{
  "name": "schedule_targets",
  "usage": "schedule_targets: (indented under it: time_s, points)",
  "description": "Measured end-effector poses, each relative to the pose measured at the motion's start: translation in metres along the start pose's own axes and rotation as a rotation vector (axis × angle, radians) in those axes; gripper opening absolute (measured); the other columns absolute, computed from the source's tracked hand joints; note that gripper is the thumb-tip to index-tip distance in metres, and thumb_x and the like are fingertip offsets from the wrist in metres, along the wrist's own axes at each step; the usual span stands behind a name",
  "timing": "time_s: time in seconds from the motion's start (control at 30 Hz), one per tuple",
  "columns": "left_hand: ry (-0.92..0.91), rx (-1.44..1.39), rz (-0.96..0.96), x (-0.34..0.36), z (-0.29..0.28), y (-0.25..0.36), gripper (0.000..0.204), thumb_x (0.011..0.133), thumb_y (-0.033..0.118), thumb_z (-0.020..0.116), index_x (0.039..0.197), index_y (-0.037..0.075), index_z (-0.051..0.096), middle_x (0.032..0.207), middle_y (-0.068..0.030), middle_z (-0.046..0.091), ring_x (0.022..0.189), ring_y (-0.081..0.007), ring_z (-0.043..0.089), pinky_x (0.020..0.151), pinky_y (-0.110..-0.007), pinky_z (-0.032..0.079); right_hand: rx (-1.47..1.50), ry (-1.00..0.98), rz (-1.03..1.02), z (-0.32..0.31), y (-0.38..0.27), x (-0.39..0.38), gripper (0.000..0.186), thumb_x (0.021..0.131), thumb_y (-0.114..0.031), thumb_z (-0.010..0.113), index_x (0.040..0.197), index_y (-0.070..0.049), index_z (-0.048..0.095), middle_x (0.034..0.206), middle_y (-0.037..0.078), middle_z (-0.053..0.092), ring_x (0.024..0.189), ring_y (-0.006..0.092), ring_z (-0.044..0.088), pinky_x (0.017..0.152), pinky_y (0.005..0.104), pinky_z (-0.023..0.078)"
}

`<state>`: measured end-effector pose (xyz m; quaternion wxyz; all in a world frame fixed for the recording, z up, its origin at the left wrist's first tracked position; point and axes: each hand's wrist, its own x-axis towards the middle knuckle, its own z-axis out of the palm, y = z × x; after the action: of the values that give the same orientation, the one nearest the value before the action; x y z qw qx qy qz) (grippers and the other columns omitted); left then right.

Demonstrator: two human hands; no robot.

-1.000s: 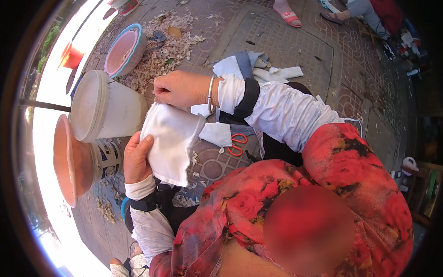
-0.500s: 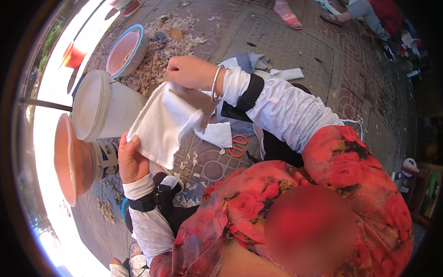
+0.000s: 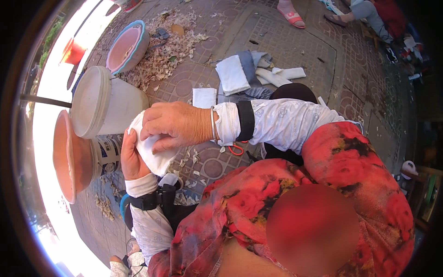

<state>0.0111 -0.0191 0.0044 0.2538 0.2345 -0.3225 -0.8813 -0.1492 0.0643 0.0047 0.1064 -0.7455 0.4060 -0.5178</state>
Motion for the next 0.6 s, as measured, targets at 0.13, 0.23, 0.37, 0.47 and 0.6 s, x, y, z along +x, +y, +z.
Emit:
schedule_targets:
  time_s: [0.13, 0.23, 0.37, 0.47, 0.6]
  points:
    - [0.033, 0.055, 0.044, 0.004, -0.006, -0.005, 0.031, 0.085, 0.011, 0.040, 0.113, -0.002, 0.039, 0.110, -0.0144, 0.048, 0.101, -0.0252, 0.048, 0.088, -0.038, 0.038, -0.120, -0.075, 0.032, 0.004, -0.001, -0.002, 0.019, 0.065, -0.015, 0.064, 0.078, -0.007, 0.054, 0.080, 0.006, 0.051, 0.076, 0.0244, 0.050, 0.063, 0.0333, 0.043]
    - [0.081, 0.075, 0.055, 0.009, -0.012, -0.011, 0.028, 0.086, 0.012, 0.038, 0.110, -0.002, 0.042, 0.108, -0.0151, 0.049, 0.097, -0.0244, 0.050, 0.085, -0.037, 0.041, -0.127, -0.085, 0.052, 0.007, 0.001, -0.003, 0.016, 0.065, -0.013, 0.064, 0.073, -0.006, 0.053, 0.079, 0.006, 0.051, 0.074, 0.0242, 0.050, 0.062, 0.0331, 0.043]
    - [0.062, 0.041, -0.025, 0.008, -0.017, -0.008, 0.028, 0.087, 0.014, 0.036, 0.108, -0.002, 0.043, 0.107, -0.0160, 0.050, 0.095, -0.0245, 0.051, 0.084, -0.037, 0.041, 0.102, 0.045, -0.062, 0.002, -0.006, 0.005, 0.015, 0.068, -0.013, 0.063, 0.070, -0.006, 0.050, 0.076, 0.005, 0.050, 0.071, 0.0243, 0.050, 0.061, 0.0327, 0.042]
    - [0.060, 0.039, -0.002, 0.009, -0.013, -0.006, 0.028, 0.088, 0.016, 0.034, 0.107, -0.002, 0.044, 0.106, -0.0170, 0.050, 0.094, -0.0256, 0.052, 0.084, -0.037, 0.042, 0.202, -0.015, -0.117, -0.008, -0.017, 0.008, 0.016, 0.070, -0.013, 0.063, 0.069, -0.006, 0.049, 0.074, 0.005, 0.049, 0.068, 0.0250, 0.049, 0.059, 0.0329, 0.041]
    - [0.101, 0.050, 0.022, 0.008, -0.014, -0.003, 0.029, 0.087, 0.016, 0.037, 0.106, -0.004, 0.044, 0.105, -0.0169, 0.051, 0.096, -0.0265, 0.051, 0.084, -0.038, 0.041, 0.259, -0.246, -0.114, -0.017, -0.009, 0.001, 0.018, 0.072, -0.017, 0.062, 0.066, -0.006, 0.050, 0.068, 0.006, 0.048, 0.064, 0.0252, 0.049, 0.055, 0.0338, 0.040]
